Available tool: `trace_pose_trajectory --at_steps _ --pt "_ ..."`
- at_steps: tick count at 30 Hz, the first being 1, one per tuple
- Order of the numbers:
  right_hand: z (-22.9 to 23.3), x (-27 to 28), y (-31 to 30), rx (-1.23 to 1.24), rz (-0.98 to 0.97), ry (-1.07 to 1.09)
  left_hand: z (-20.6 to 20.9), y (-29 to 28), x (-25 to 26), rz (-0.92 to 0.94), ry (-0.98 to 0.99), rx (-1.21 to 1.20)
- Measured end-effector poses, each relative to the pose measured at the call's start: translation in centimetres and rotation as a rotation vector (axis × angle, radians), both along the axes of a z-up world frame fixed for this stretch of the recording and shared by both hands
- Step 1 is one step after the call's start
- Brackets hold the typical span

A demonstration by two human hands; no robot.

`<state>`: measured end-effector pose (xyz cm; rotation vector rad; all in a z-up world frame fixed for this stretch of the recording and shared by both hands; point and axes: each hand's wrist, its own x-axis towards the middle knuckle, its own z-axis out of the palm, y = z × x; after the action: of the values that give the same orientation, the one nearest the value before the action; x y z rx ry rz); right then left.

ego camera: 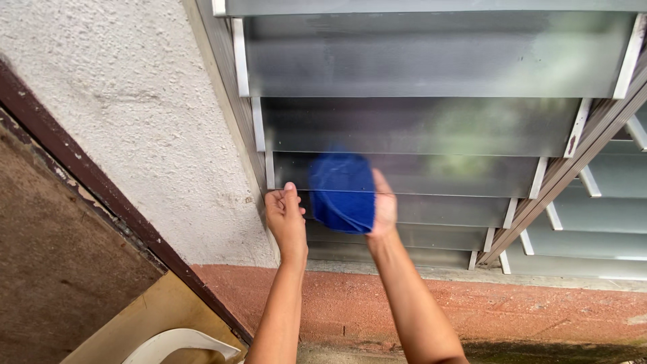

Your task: The person wipes the individual glass slats of a louvered window using a blue cloth, moving from slat to slat and occasionally dipping the cloth into a small bucket of water.

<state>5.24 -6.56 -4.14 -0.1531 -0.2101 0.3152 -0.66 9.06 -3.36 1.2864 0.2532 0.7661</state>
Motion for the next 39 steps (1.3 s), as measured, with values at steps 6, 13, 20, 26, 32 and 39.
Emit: trace_pose_trajectory --at_steps 6,13,20,26,32,39 --pt "-0.9 -2.5 -11.0 -0.043 -0.471 0.117 0.5 0.9 0.9 -0.258 -0.008 -0.282" --pt "0.1 -4.0 -19.1 0.031 -0.612 -0.036 1.3 0.6 2.4 -0.239 0.013 -0.338" --pt "0.8 -2.7 -20.4 -0.330 -0.704 0.034 1.5 0.1 2.8 -0.124 -0.017 -0.404" --pt "1.4 -3.0 -20.6 -0.415 -0.885 0.041 3.6 -0.6 2.1 0.043 0.084 -0.353" --pt "2.3 -4.3 -16.6 -0.322 -0.866 0.009 3.9 -0.9 2.1 0.060 -0.001 -0.296" --pt "1.6 -3.7 -6.1 -0.303 -0.527 0.033 4.4 -0.8 1.6 0.061 0.068 -0.255"
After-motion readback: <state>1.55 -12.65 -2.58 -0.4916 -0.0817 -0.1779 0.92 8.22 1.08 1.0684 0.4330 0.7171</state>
